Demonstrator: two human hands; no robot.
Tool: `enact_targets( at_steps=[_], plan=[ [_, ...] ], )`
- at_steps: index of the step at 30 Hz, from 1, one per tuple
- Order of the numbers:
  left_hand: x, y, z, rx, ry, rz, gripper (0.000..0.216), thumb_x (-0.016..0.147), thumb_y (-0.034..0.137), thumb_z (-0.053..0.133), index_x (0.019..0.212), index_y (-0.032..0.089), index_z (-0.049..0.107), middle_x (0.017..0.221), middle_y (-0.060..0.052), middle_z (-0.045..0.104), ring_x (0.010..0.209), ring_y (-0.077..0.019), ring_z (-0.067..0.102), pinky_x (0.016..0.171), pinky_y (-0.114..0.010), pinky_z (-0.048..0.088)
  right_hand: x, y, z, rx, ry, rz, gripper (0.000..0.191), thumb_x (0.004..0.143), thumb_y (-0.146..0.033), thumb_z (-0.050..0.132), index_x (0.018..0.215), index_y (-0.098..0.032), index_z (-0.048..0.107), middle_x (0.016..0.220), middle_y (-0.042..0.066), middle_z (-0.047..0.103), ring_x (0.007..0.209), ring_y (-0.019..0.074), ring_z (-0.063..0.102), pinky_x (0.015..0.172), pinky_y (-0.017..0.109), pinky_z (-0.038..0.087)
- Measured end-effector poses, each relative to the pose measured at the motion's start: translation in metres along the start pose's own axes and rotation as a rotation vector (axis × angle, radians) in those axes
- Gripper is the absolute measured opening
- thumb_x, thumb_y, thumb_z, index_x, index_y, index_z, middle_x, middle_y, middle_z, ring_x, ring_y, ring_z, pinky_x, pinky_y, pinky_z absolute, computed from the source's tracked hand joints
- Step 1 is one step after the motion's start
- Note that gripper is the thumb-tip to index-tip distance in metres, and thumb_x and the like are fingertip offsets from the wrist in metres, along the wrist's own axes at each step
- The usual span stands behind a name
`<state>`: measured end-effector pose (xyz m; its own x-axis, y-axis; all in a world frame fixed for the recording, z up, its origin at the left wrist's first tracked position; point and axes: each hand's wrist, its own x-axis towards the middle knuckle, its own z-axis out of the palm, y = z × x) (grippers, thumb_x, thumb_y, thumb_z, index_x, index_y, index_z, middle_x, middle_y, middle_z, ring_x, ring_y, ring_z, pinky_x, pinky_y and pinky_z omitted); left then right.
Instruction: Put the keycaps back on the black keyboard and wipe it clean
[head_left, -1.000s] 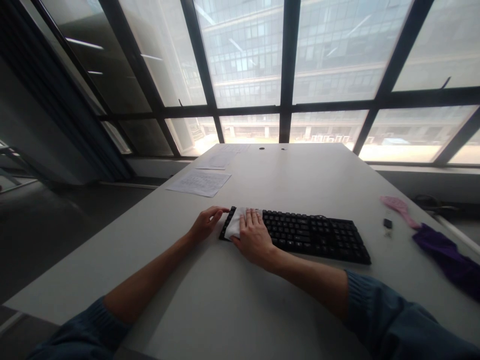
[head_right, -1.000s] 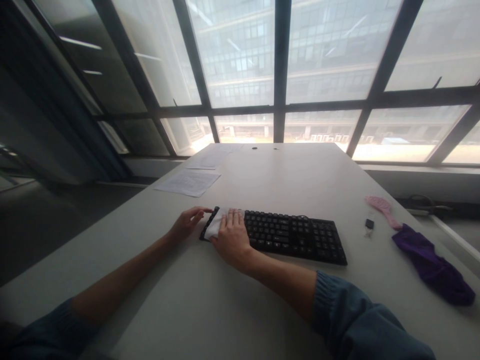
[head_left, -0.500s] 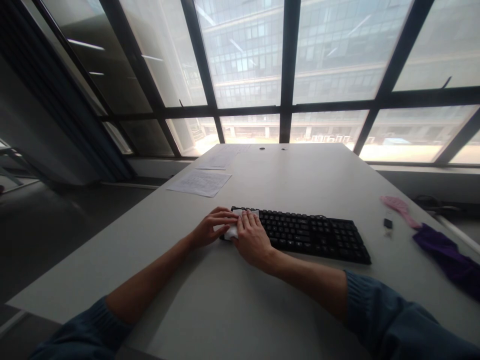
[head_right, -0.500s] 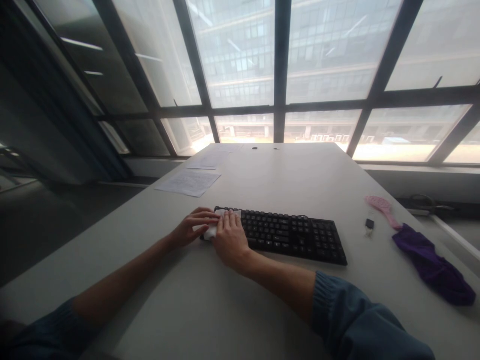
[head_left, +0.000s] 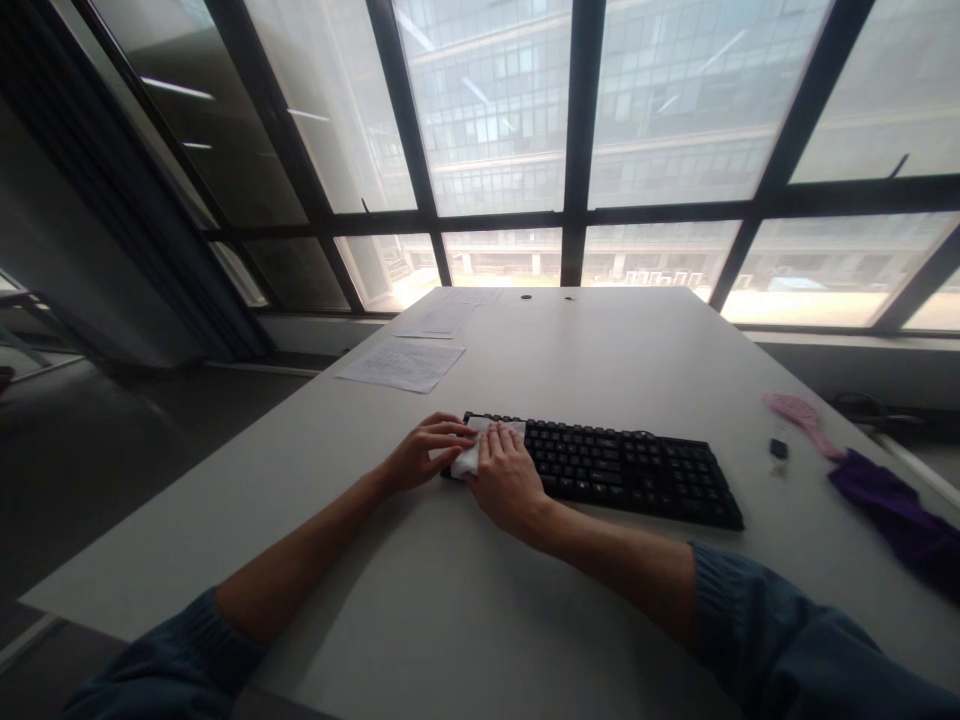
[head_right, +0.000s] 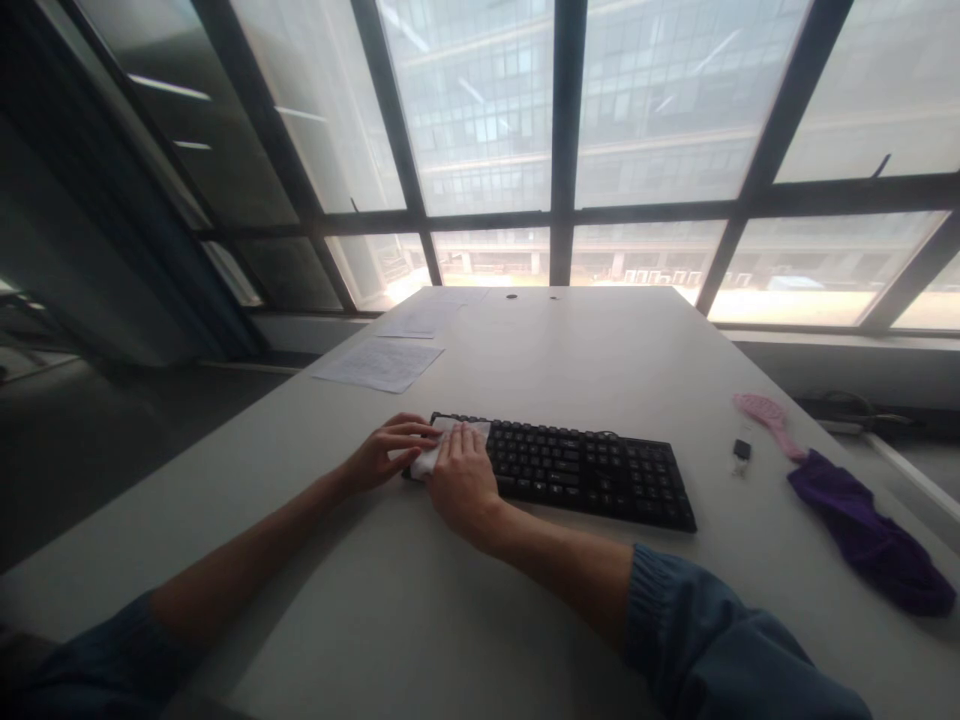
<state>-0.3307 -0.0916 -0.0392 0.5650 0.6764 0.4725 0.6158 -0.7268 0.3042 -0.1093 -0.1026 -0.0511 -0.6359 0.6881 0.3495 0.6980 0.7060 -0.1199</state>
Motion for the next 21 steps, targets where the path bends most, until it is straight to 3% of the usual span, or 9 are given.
enact_targets(
  at_steps=[15,21],
  plan=[
    [0.007,0.017,-0.006,-0.090,-0.028,-0.096,0.022,0.096,0.034,0.059,0.102,0.019,0.074,0.123,-0.014,0.071,0.120,-0.0254,0.056,0.107,-0.041,0.042,0.000,0.000,0.001,-0.008,0.023,-0.014,0.067,0.099,-0.040,0.051,0.145,0.008,0.047,0.150,0.033,0.043,0.144,0.0411,0.039,0.119,0.051,0.033],
    [0.009,0.020,-0.009,-0.042,-0.069,-0.062,0.020,0.096,0.031,0.059,0.105,0.019,0.073,0.126,-0.013,0.069,0.122,-0.0251,0.054,0.109,-0.042,0.041,0.000,0.000,0.000,-0.006,0.038,-0.005,0.068,0.098,-0.041,0.054,0.145,0.008,0.046,0.151,0.033,0.043,0.143,0.0414,0.041,0.118,0.051,0.034]
  ],
)
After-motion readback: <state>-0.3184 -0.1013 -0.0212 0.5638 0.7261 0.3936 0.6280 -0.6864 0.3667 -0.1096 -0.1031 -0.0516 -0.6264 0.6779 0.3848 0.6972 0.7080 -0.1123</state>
